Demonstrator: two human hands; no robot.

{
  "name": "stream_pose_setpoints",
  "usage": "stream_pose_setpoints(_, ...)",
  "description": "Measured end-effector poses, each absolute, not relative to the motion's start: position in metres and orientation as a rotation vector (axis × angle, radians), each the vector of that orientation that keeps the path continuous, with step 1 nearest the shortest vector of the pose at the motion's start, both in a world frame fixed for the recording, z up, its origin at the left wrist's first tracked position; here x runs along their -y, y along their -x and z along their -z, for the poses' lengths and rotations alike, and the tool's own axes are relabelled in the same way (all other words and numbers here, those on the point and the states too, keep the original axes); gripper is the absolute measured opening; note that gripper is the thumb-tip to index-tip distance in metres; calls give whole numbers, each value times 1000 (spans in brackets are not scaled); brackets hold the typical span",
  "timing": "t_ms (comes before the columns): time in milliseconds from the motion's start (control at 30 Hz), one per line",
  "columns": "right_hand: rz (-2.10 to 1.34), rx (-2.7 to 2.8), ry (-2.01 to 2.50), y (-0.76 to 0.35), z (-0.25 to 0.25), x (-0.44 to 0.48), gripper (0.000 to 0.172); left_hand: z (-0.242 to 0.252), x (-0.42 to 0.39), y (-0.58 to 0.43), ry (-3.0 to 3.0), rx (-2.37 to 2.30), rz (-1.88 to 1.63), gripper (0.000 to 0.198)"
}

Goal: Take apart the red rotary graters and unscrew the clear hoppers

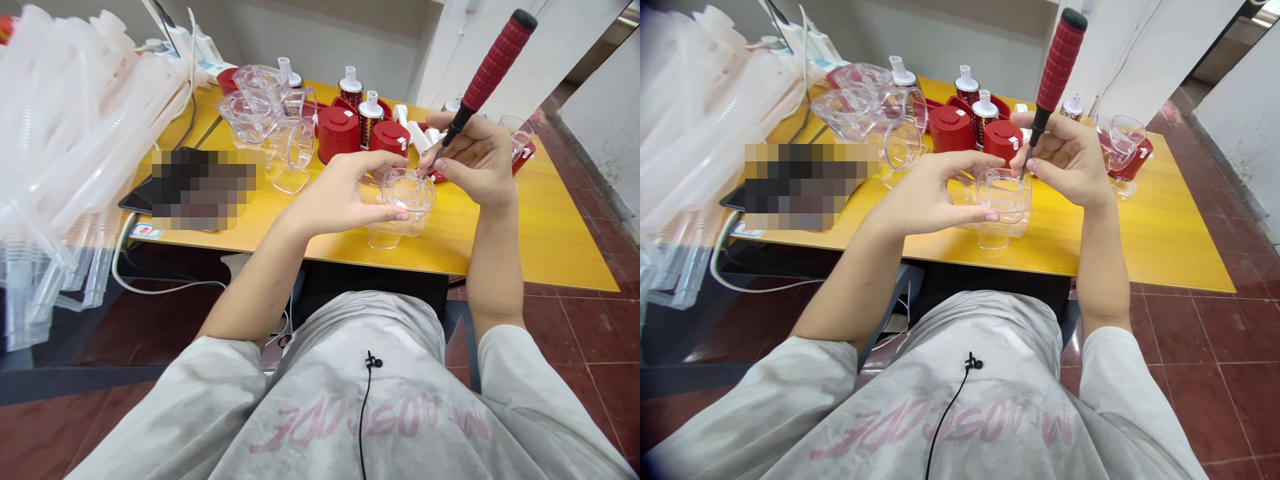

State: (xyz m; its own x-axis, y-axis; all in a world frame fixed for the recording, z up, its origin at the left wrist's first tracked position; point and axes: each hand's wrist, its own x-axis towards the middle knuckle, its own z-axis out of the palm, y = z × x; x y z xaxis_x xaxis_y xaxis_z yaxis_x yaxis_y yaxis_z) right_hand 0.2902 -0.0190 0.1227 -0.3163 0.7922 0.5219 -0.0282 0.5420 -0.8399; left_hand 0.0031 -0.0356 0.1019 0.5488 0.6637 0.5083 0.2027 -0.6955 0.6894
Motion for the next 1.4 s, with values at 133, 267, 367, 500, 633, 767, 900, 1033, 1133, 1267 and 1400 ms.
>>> stream_pose_setpoints(133,-938,1695,619,-288,-122,18,63,-100,35,-3,-2213,-723,-1057,84)
stream_pose_setpoints(267,-823,1671,582,-289,-122,18,54,-100,35,-3,-2225,-748,-1057,89)
stream_pose_setpoints(367,-776,1608,549,-292,-122,17,59,-101,37,-2,-2235,-754,-1042,88)
stream_pose_setpoints(500,-823,1604,541,-296,-118,15,59,-102,39,-2,-2243,-774,-1017,85)
stream_pose_setpoints(633,-856,1609,455,-298,-110,11,57,-101,38,-2,-2242,-782,-1012,88)
stream_pose_setpoints(767,-890,1630,467,-299,-105,6,64,-100,37,-3,-2243,-775,-1024,87)
stream_pose_setpoints(900,-854,1604,407,-290,-111,13,57,-100,39,-3,-2228,-759,-1024,83)
stream_pose_setpoints(1033,-795,1650,369,-268,-124,31,54,-103,41,-4,-2218,-763,-1009,78)
stream_pose_setpoints(1133,-864,1731,445,-254,-131,44,59,-105,43,-6,-2211,-774,-1007,70)
stream_pose_setpoints(1267,-974,1779,457,-247,-131,46,62,-108,45,-9,-2194,-758,-1017,58)
stream_pose_setpoints(1400,-987,1830,390,-248,-128,37,67,-110,47,-10,-2196,-769,-1008,50)
